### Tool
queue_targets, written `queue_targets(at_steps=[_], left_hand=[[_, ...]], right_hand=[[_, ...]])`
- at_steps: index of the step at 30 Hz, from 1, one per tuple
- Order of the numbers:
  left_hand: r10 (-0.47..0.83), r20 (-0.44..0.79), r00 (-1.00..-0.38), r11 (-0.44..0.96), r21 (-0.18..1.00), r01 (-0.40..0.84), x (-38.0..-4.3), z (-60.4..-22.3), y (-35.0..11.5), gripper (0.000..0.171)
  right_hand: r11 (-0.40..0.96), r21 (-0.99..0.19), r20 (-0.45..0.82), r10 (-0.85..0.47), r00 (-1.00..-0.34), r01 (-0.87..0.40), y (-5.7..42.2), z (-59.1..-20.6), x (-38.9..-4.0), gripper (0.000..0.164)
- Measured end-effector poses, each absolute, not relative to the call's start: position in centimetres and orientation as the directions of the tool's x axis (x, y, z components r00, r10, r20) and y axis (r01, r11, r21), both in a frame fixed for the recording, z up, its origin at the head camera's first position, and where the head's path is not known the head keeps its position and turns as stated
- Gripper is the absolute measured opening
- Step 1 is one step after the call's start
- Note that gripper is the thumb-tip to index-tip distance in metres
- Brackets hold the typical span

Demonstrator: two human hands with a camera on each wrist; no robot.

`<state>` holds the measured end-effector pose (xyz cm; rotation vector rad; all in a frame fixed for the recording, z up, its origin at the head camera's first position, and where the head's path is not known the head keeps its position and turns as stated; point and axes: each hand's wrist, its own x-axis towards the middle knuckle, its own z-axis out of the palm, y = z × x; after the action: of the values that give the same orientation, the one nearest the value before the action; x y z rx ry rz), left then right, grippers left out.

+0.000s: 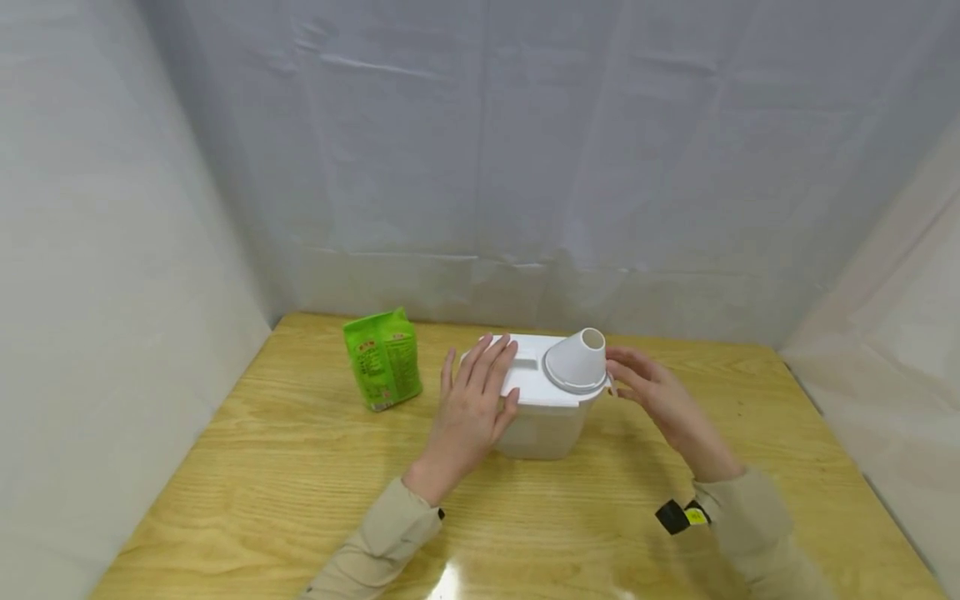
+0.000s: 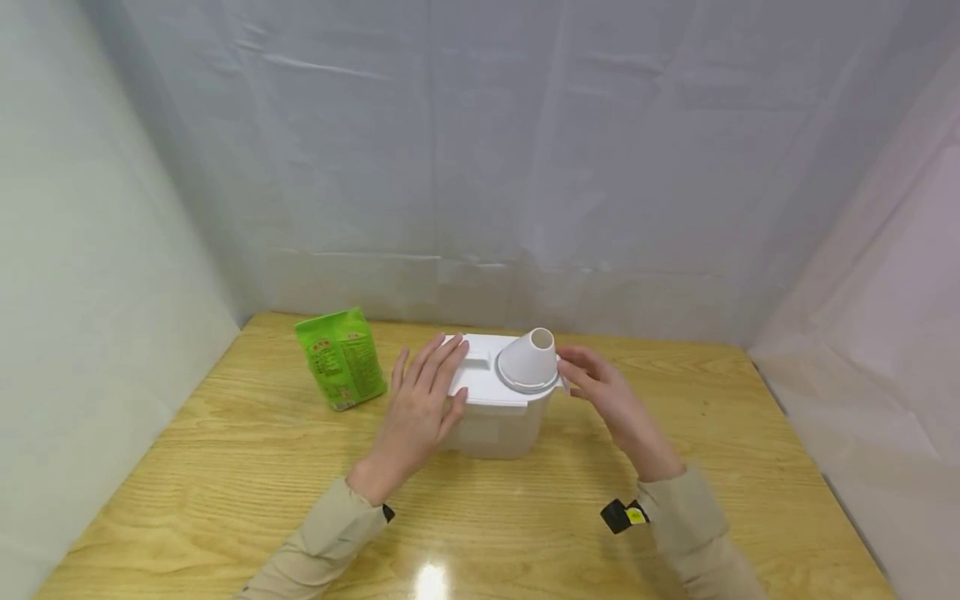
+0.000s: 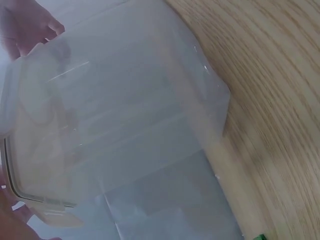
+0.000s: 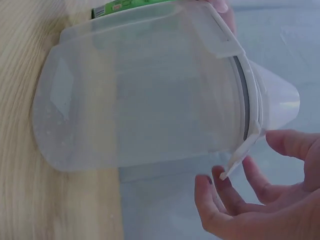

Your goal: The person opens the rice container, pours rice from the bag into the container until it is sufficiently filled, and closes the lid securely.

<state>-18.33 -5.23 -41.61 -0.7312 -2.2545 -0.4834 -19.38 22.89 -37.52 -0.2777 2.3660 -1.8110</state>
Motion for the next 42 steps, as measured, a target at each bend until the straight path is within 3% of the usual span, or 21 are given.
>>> queue_targets(at_steps=[6, 12, 16, 22, 25, 29, 42], left_hand=[[0.367, 0.705, -0.607, 0.748, 0.164, 0.643, -18.4, -41.1, -5.4, 0.055], [0.374, 0.701, -0.608, 0.709, 0.206, 0.674, -18.8, -40.5, -5.9, 0.052], [0.361, 0.712, -0.602, 0.683, 0.238, 0.691, -19.2, -40.1, -6.2, 0.056], [0.312, 0.731, -0.607, 0.684, 0.270, 0.677, -19.9, -39.7, -7.1, 0.055], [0.313, 0.706, -0.635, 0.696, 0.284, 0.659, -20.2, -39.7, -7.6, 0.045], [0.320, 0.662, -0.678, 0.688, 0.329, 0.646, -20.3, -39.9, -8.0, 0.038], [0.326, 0.585, -0.743, 0.658, 0.423, 0.623, -20.5, -39.8, -8.5, 0.045]], right_hand=[[0.360, -0.910, 0.169, -0.132, -0.977, -0.206, 21.6, -37.4, -18.2, 0.049], [0.474, -0.791, 0.402, -0.072, -0.913, -0.386, 20.0, -38.2, -17.8, 0.044], [0.636, -0.618, 0.549, -0.071, -0.833, -0.462, 19.0, -38.8, -17.7, 0.056], [0.813, -0.307, 0.752, -0.112, -0.650, -0.495, 18.3, -39.9, -17.8, 0.073], [0.829, -0.266, 0.786, -0.109, -0.608, -0.492, 18.1, -40.2, -17.8, 0.077], [0.835, -0.252, 0.793, -0.112, -0.599, -0.489, 18.0, -40.3, -17.7, 0.076], [0.858, -0.187, 0.793, -0.156, -0.589, -0.478, 17.9, -40.3, -17.6, 0.076]])
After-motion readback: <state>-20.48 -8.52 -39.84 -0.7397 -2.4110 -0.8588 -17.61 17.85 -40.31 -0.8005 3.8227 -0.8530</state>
